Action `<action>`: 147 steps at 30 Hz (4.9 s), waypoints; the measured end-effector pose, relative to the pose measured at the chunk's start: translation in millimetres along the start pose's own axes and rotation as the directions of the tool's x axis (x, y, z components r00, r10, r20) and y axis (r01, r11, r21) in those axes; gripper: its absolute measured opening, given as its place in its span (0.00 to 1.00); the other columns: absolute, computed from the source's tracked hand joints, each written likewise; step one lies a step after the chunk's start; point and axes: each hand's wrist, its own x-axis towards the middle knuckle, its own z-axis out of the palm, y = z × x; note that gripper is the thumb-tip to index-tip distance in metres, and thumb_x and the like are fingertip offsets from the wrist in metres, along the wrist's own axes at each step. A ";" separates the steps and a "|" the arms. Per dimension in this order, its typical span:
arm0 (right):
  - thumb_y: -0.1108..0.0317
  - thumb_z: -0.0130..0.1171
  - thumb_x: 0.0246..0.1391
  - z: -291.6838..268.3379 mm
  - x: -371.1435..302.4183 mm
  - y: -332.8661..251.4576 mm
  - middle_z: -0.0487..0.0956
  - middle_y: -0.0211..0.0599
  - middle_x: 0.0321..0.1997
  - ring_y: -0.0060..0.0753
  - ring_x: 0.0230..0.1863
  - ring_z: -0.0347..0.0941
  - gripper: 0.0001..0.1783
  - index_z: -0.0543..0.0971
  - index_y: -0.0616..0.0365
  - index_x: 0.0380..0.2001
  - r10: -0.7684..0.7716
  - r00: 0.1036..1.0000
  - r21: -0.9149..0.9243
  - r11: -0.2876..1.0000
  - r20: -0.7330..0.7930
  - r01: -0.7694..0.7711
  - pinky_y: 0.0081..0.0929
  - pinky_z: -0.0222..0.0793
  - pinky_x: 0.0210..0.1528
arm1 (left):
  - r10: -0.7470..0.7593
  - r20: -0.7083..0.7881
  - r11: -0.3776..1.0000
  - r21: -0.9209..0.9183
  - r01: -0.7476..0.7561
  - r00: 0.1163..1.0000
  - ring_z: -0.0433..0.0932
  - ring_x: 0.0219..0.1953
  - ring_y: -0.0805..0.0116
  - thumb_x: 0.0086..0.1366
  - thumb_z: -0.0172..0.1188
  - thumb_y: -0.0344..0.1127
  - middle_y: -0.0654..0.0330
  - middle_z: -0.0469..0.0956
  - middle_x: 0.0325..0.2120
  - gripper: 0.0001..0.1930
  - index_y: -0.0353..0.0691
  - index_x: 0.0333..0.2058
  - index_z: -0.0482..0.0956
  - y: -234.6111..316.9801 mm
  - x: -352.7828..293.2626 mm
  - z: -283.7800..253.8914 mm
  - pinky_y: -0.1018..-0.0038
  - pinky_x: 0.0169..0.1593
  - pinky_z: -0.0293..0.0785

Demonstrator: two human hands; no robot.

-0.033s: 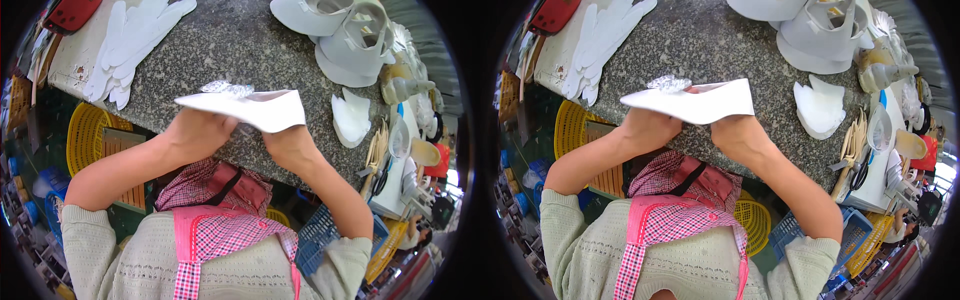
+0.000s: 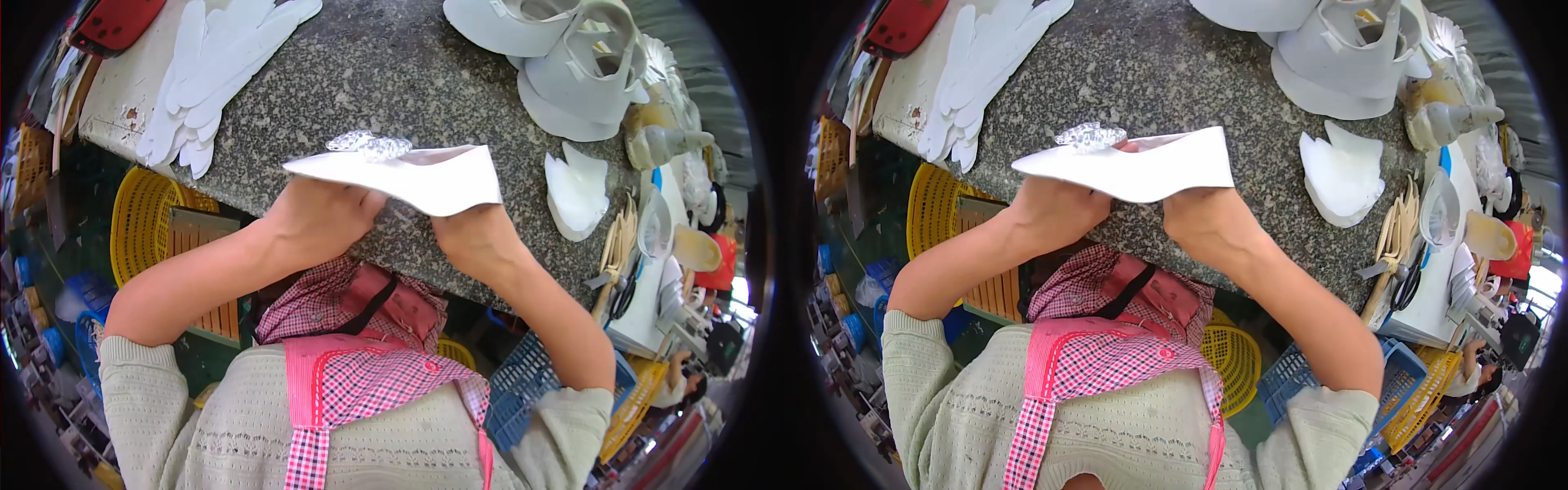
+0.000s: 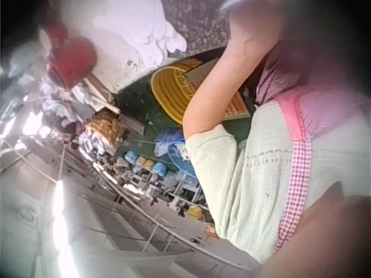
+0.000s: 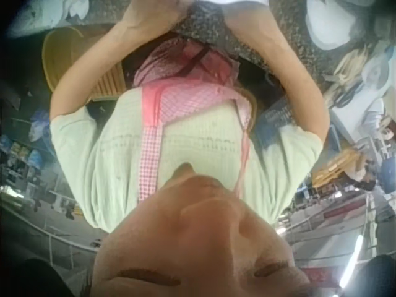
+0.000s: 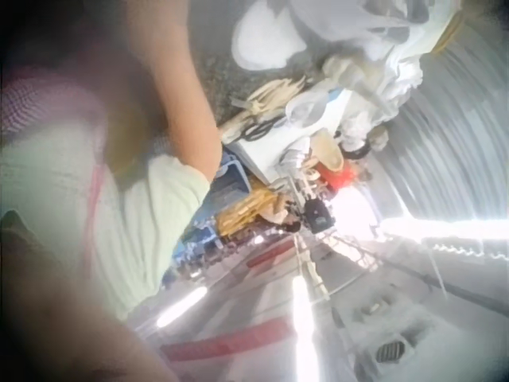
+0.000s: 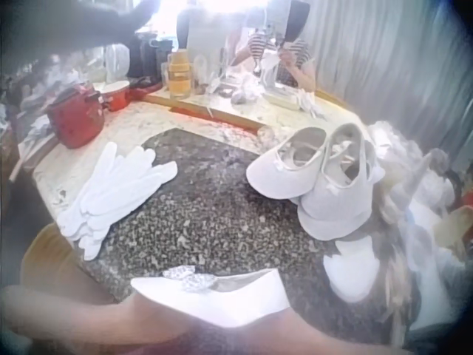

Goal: The person shapes shoe uppers by hand, inserts inner padding pieces into them, and folds the edges to assemble footwear components.

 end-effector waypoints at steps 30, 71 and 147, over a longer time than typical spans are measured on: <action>0.69 0.57 0.37 -9.9 6.2 7.2 0.75 0.32 0.39 0.34 0.48 0.70 0.13 0.76 0.58 0.32 0.169 0.963 0.181 0.975 -0.209 -0.132 0.40 0.55 0.54 | 0.179 -0.153 0.960 -0.187 -0.207 0.972 0.72 0.46 0.55 0.45 0.65 0.35 0.55 0.73 0.40 0.20 0.38 0.40 0.76 -14.7 29.7 -23.4 0.60 0.52 0.69; 0.65 0.64 0.36 25.7 1.8 -8.3 0.72 0.21 0.30 0.28 0.37 0.70 0.14 0.79 0.45 0.32 0.595 0.738 0.419 0.787 -0.319 -0.453 0.57 0.47 0.55 | 0.326 -0.368 0.927 -0.057 -0.371 0.871 0.78 0.35 0.63 0.47 0.59 0.29 0.57 0.80 0.29 0.07 0.39 0.25 0.69 -22.3 47.1 -14.4 0.68 0.33 0.73; 0.69 0.59 0.38 14.0 -22.5 -54.4 0.68 0.39 0.56 0.37 0.48 0.64 0.29 0.72 0.60 0.50 0.495 0.851 0.387 0.830 -0.177 -0.402 0.33 0.61 0.46 | -0.057 -0.158 0.946 -0.324 0.003 0.986 0.72 0.38 0.60 0.39 0.70 0.34 0.58 0.74 0.34 0.24 0.36 0.39 0.77 -10.8 36.9 -6.3 0.68 0.40 0.72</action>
